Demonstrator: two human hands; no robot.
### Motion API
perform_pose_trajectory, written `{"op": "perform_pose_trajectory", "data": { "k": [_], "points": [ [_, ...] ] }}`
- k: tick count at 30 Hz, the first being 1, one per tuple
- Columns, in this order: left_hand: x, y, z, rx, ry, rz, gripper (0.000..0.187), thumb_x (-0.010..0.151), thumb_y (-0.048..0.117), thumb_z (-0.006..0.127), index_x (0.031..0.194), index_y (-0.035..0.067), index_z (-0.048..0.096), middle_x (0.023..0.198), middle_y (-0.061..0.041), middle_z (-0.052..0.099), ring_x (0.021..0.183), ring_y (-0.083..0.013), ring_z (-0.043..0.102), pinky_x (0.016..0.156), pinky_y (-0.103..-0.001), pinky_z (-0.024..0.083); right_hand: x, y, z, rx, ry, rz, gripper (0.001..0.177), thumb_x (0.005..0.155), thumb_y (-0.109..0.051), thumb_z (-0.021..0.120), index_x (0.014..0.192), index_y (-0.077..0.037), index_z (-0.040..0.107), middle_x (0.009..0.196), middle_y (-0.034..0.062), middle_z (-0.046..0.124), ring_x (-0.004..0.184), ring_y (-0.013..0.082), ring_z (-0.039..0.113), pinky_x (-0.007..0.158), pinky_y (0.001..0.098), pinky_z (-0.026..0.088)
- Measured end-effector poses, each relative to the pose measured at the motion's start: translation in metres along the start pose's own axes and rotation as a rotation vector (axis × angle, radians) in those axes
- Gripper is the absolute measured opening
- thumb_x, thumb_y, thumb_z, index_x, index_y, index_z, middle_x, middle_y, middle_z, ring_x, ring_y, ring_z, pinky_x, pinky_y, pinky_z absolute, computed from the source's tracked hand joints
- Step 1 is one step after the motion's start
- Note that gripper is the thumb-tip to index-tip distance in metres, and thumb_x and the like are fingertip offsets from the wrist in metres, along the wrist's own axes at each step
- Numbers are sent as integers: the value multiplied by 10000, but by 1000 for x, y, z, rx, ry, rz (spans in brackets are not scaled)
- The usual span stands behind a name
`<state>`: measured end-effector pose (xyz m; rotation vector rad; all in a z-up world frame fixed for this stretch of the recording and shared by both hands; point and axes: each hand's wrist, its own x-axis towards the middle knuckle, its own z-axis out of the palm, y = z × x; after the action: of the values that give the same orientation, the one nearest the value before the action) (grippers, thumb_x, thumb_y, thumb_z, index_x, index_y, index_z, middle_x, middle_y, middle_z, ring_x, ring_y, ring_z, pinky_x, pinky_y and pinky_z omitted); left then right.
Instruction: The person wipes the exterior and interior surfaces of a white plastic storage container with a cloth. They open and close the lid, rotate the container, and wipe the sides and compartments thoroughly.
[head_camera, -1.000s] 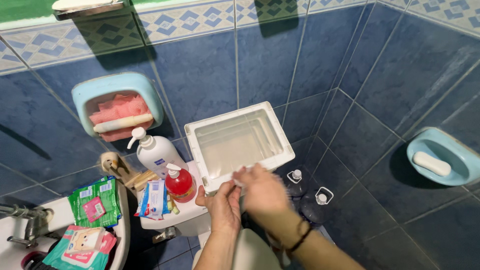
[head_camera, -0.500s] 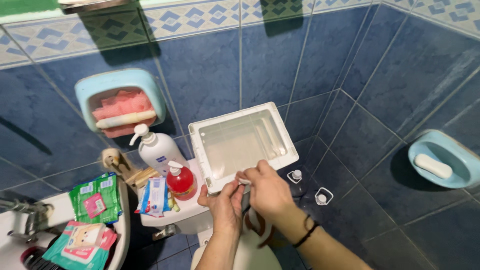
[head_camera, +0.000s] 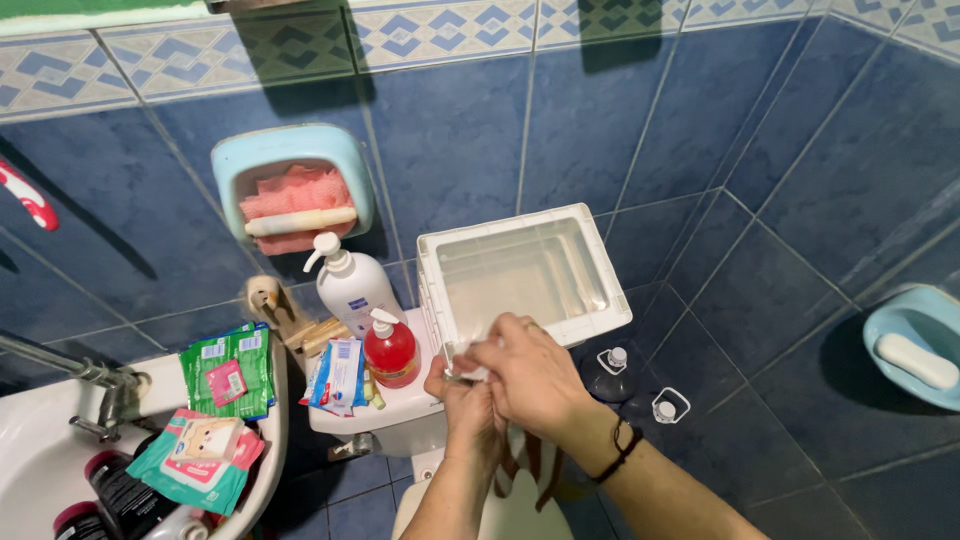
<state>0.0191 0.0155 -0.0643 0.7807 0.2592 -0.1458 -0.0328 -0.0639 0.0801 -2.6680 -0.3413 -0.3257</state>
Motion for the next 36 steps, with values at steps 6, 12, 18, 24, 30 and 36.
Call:
{"op": "perform_pose_trajectory", "data": {
  "k": [6,12,18,24,30,36],
  "points": [
    [2,10,-2,-19,-41,-41,985,771,-159,574,1496,281,73,1421,-197,426,1218,-287,576,935,-388,561,-1,9,-5,76,-79,37,374,842,-77,621,1161,-214,761,1172,92,587,1162,288,547,977,423,477],
    [-13,23,8,-156,-36,-68,1068,733,-120,721,1492,275,82,1445,-174,396,1247,-299,529,1053,-484,493,-31,59,-28,-72,39,238,455,753,-57,628,1144,-257,747,1143,48,618,1069,271,636,881,383,554],
    [-20,31,20,-129,0,-76,1047,742,-93,726,1497,269,97,1430,-176,381,1262,-304,515,1091,-508,469,-50,95,-55,-104,207,340,368,844,-80,640,1135,-269,761,1058,73,616,1033,287,619,870,404,539],
    [-25,32,23,-120,-6,-59,1027,751,-80,730,1491,257,103,1417,-171,406,1245,-285,531,1078,-481,481,-44,90,-28,-18,118,256,339,856,-92,635,1125,-231,788,1064,53,646,1045,240,623,883,378,539],
    [-22,32,26,-128,5,-57,1030,739,-91,733,1484,252,110,1386,-199,425,1203,-310,550,1058,-497,493,-42,103,-23,962,-364,780,374,1069,-185,558,1355,13,695,1154,341,648,876,342,483,727,471,311],
    [-21,34,22,-138,-8,-59,1029,741,-95,741,1480,250,114,1416,-176,387,1234,-304,531,1096,-510,475,-71,107,-38,371,-137,407,492,992,-210,513,1460,-214,665,1357,121,505,1106,196,614,999,330,508]
  ]
}}
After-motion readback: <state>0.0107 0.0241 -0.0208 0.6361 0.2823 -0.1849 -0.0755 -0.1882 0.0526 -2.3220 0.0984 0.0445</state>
